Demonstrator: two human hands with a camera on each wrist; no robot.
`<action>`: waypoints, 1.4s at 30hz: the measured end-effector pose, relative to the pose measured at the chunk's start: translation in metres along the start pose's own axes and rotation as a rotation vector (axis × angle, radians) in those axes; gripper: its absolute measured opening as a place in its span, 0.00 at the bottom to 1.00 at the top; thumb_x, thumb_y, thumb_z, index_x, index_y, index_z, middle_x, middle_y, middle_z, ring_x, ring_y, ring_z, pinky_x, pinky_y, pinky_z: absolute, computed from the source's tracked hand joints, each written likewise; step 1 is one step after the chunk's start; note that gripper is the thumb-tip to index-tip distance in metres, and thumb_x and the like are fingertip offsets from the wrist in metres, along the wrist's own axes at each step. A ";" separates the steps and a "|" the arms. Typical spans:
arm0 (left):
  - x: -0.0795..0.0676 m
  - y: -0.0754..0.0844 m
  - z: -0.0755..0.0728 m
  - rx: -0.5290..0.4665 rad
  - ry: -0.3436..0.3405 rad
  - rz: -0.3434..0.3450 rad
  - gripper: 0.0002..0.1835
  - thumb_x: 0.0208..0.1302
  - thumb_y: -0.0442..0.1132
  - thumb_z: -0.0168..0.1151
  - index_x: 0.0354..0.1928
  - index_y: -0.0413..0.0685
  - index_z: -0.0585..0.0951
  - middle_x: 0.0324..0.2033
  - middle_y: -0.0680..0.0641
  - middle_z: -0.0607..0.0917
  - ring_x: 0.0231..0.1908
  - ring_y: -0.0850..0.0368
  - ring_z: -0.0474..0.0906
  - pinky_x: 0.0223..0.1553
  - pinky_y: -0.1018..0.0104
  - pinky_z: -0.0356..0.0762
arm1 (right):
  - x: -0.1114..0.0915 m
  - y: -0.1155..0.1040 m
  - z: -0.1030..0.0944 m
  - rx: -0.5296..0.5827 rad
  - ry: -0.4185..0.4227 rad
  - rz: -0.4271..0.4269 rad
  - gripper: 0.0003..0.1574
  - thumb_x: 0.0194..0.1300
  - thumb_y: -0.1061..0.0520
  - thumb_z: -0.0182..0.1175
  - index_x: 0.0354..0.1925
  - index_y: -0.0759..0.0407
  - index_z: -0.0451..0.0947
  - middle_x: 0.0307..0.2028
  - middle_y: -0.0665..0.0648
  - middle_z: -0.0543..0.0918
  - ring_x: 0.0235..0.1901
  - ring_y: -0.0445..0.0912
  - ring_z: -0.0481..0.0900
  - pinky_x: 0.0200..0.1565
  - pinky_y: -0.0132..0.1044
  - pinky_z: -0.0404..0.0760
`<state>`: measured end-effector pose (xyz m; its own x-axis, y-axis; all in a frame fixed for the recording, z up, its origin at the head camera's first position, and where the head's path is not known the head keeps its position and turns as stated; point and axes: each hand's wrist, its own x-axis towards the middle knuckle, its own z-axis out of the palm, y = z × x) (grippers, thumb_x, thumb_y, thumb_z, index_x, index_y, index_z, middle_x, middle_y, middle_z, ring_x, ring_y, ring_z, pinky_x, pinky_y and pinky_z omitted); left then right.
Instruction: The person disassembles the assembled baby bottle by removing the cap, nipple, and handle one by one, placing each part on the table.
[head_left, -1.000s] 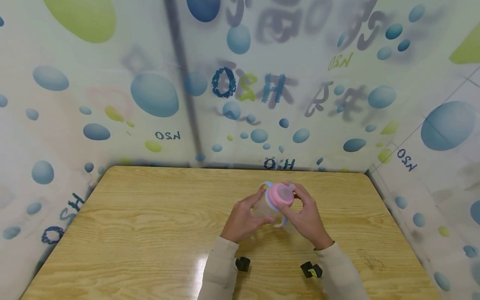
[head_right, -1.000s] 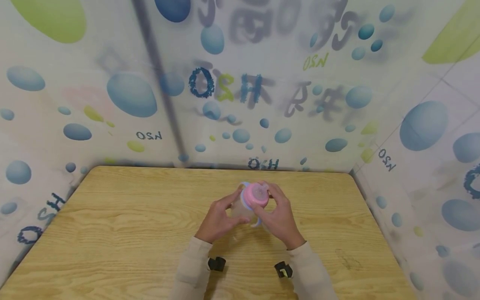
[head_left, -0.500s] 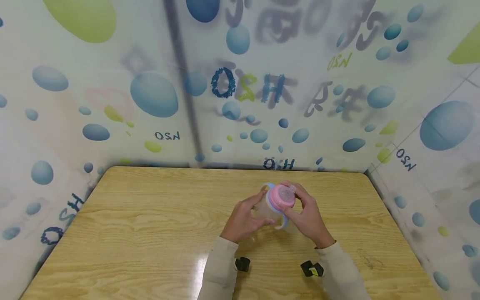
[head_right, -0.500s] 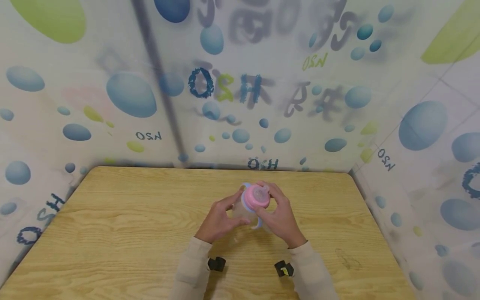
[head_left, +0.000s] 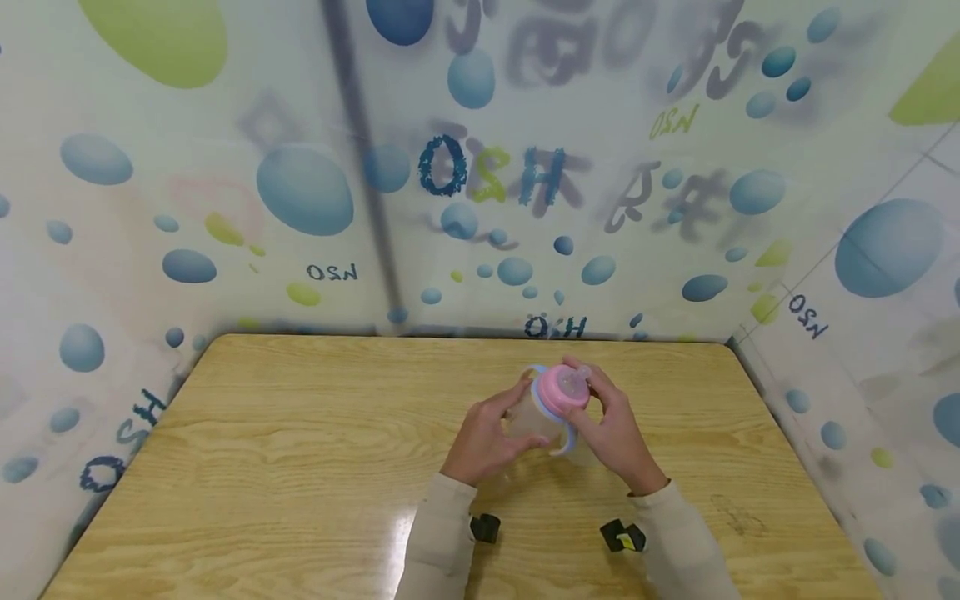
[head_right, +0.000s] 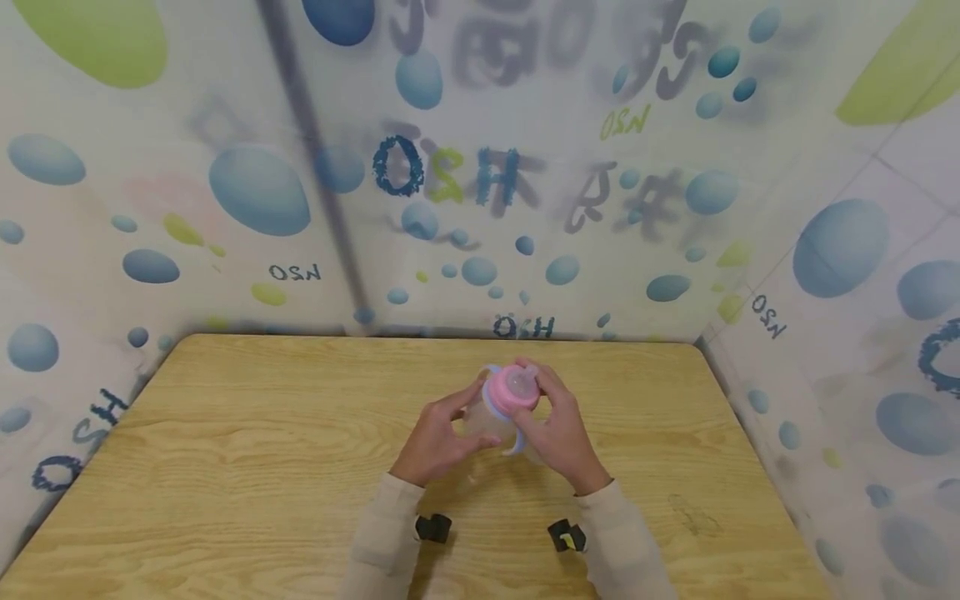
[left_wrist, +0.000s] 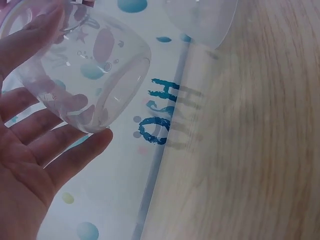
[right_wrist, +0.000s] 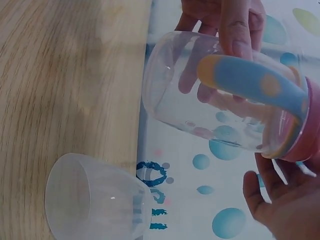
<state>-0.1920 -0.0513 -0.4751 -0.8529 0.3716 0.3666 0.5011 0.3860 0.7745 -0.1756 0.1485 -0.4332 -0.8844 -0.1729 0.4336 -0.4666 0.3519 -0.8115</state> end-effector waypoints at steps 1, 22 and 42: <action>0.000 0.000 0.000 0.005 0.011 0.004 0.47 0.51 0.48 0.79 0.72 0.48 0.68 0.63 0.48 0.78 0.52 0.58 0.80 0.46 0.65 0.81 | 0.000 -0.001 0.001 -0.016 0.021 0.010 0.37 0.65 0.67 0.62 0.71 0.63 0.65 0.61 0.63 0.75 0.58 0.52 0.72 0.58 0.40 0.69; -0.002 0.003 -0.001 0.056 0.096 -0.049 0.42 0.50 0.49 0.79 0.68 0.49 0.74 0.59 0.45 0.82 0.44 0.56 0.82 0.40 0.63 0.80 | 0.008 -0.022 0.022 -0.376 0.324 0.151 0.41 0.50 0.44 0.78 0.55 0.65 0.78 0.35 0.57 0.74 0.37 0.52 0.71 0.41 0.45 0.64; -0.001 0.004 -0.003 0.053 0.081 -0.011 0.43 0.50 0.47 0.80 0.69 0.50 0.73 0.62 0.46 0.79 0.52 0.53 0.81 0.45 0.59 0.81 | 0.006 -0.022 0.016 -0.228 0.271 0.132 0.30 0.50 0.51 0.79 0.48 0.64 0.81 0.41 0.58 0.77 0.39 0.47 0.71 0.39 0.43 0.71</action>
<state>-0.1894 -0.0524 -0.4713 -0.8665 0.2983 0.4002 0.4966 0.4344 0.7514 -0.1710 0.1248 -0.4194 -0.8870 0.1264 0.4440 -0.3074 0.5559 -0.7723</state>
